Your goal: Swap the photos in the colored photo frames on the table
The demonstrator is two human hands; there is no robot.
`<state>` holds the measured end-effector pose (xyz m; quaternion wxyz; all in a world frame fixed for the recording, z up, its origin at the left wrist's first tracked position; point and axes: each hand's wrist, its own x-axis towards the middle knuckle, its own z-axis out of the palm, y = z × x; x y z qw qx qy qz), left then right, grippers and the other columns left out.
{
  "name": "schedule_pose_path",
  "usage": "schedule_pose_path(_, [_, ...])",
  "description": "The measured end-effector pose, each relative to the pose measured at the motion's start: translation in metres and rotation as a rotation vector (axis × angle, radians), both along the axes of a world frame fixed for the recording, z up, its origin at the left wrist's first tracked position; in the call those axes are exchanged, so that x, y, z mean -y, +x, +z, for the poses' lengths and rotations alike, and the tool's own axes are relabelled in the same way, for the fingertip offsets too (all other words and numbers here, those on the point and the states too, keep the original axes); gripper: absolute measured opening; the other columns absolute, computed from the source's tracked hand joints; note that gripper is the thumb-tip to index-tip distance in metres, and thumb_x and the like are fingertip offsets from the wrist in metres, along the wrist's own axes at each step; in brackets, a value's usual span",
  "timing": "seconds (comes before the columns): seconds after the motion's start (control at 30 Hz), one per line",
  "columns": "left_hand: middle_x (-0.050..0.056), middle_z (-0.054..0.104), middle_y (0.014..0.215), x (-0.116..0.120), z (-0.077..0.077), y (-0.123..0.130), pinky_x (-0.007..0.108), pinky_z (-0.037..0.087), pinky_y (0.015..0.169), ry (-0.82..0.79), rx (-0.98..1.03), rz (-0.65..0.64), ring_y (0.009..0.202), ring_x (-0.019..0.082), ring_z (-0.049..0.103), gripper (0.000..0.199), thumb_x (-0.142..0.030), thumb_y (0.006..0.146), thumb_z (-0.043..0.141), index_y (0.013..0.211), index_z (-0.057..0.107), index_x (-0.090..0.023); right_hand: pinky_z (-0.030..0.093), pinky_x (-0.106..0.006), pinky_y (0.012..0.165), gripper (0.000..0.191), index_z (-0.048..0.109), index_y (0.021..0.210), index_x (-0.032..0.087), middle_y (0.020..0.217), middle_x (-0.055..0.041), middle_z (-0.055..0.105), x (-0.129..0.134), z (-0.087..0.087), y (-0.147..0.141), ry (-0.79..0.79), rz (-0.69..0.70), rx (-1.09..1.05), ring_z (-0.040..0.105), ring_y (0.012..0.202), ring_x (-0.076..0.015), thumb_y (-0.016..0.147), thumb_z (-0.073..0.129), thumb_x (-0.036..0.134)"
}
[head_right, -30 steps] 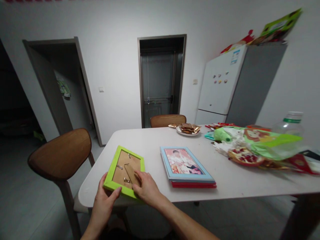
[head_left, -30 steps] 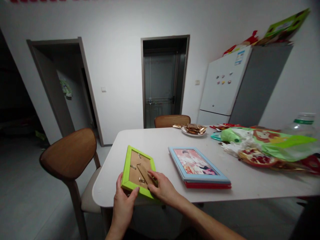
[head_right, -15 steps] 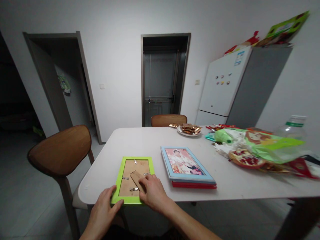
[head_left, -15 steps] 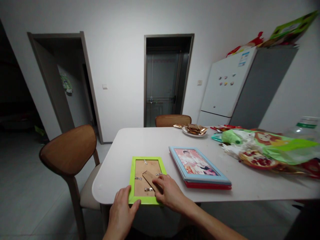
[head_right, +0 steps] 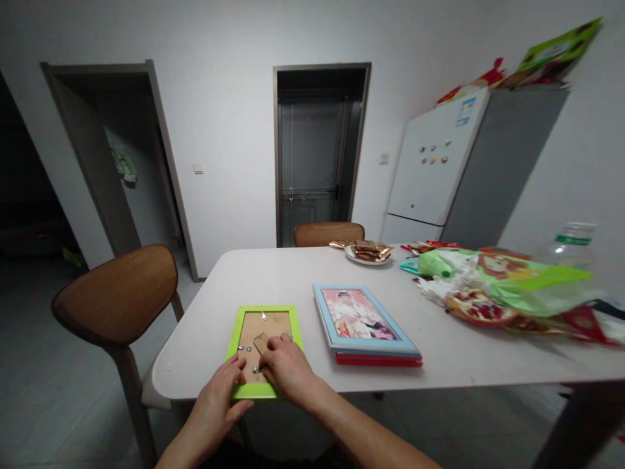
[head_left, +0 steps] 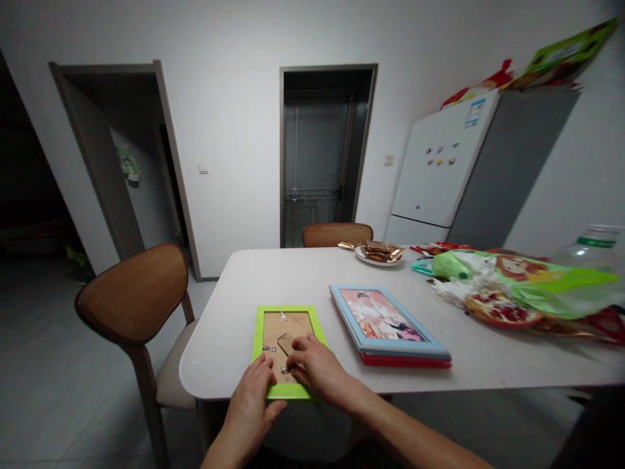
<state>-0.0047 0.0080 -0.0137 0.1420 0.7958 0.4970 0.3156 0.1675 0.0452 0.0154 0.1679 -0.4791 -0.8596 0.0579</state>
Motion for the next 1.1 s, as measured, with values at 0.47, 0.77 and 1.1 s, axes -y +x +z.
schedule_pose_path(0.47, [0.009, 0.053, 0.118, 0.005, 0.004, -0.002, 0.037, 0.033, 0.097, -0.063, -0.039, 0.014, 0.117, 0.02, 0.04, 0.031, -0.009, 0.06, 0.059, 0.089, 0.055, -0.018, 0.039, -0.029, 0.078, 0.053, 0.054, 0.11, 0.019, 0.098, -0.0079, 0.06, -0.001, 0.014, 0.013, -0.22, -0.118, -0.331, 0.053, 0.09, -0.02, 0.057, 0.053, 0.015])
schedule_pose_path(0.77, [0.011, 0.039, 0.131, 0.007, 0.033, 0.025, 0.053, 0.02, 0.098, -0.143, -0.236, -0.107, 0.122, 0.027, 0.031, 0.055, -0.019, 0.059, 0.062, 0.112, 0.045, -0.02, 0.044, -0.026, 0.066, 0.037, 0.056, 0.098, 0.011, 0.087, -0.0071, 0.063, -0.012, 0.012, 0.017, -0.504, -0.258, -0.83, 0.058, 0.074, -0.0152, 0.065, 0.052, 0.026])
schedule_pose_path(1.1, [0.003, 0.056, 0.106, 0.001, 0.027, 0.029, 0.037, 0.036, 0.089, -0.013, -0.164, -0.169, 0.102, 0.022, 0.046, 0.039, -0.012, 0.061, 0.059, 0.098, 0.053, -0.023, 0.045, -0.024, 0.062, 0.04, 0.055, 0.1, 0.01, 0.088, -0.0085, 0.063, -0.016, 0.014, 0.022, -0.512, -0.268, -0.834, 0.058, 0.071, -0.014, 0.062, 0.055, 0.02])
